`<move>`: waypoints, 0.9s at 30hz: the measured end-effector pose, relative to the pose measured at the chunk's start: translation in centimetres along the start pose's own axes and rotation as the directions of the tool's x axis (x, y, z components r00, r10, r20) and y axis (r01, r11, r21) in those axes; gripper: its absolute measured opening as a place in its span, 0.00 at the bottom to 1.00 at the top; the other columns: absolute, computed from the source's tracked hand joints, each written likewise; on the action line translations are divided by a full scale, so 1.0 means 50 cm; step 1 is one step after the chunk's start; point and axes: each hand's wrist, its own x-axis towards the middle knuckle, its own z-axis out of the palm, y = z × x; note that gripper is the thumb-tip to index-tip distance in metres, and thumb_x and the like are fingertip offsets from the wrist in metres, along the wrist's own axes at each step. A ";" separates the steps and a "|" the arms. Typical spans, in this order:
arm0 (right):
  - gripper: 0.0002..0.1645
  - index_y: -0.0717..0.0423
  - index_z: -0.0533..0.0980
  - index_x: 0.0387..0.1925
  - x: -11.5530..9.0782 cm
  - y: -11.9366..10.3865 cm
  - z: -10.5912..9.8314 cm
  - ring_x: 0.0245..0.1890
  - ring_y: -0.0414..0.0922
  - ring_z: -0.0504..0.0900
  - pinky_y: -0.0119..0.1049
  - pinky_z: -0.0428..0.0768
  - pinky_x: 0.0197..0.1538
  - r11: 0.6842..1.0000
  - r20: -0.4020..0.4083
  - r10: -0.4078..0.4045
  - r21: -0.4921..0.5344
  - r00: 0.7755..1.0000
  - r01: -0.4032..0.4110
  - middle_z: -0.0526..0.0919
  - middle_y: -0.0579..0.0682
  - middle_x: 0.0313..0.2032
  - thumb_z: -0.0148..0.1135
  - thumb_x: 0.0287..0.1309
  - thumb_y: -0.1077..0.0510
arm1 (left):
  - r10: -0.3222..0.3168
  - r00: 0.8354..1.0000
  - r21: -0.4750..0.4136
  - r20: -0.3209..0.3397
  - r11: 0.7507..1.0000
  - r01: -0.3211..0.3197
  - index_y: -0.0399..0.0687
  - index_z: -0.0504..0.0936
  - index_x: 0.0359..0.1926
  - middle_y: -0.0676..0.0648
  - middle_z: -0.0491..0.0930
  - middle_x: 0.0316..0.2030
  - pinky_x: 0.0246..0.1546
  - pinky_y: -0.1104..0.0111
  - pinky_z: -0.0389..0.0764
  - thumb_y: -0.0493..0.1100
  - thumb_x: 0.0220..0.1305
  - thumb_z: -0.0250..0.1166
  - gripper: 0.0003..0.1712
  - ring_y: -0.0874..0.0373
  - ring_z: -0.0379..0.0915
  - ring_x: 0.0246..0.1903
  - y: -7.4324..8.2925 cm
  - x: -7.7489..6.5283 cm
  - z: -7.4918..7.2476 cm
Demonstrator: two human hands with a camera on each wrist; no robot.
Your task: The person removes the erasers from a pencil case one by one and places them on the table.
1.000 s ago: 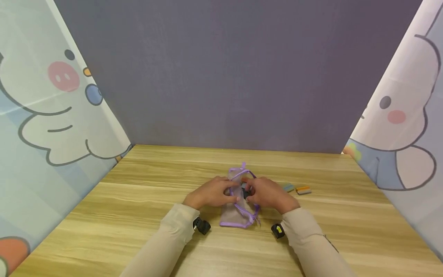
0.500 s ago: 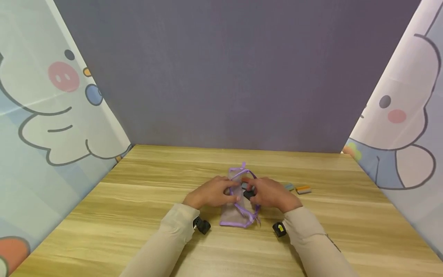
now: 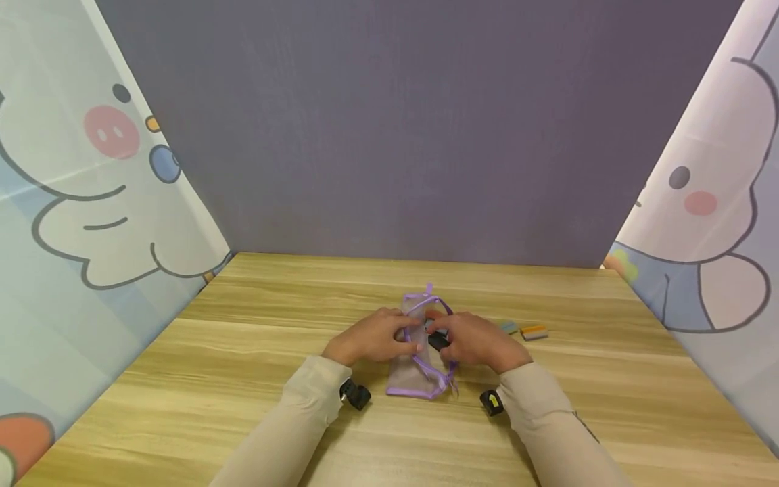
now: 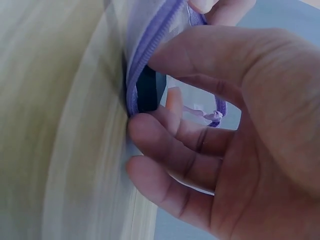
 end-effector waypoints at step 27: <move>0.25 0.55 0.80 0.55 -0.002 -0.002 -0.002 0.42 0.42 0.80 0.39 0.79 0.43 0.998 0.021 0.049 -0.033 0.999 -0.049 0.65 0.52 0.73 0.73 0.55 0.57 | -0.003 1.000 -0.011 0.022 1.000 0.003 0.58 0.75 0.69 0.49 0.75 0.63 0.59 0.60 0.72 0.64 0.68 0.62 0.33 0.50 0.70 0.60 0.000 0.003 -0.002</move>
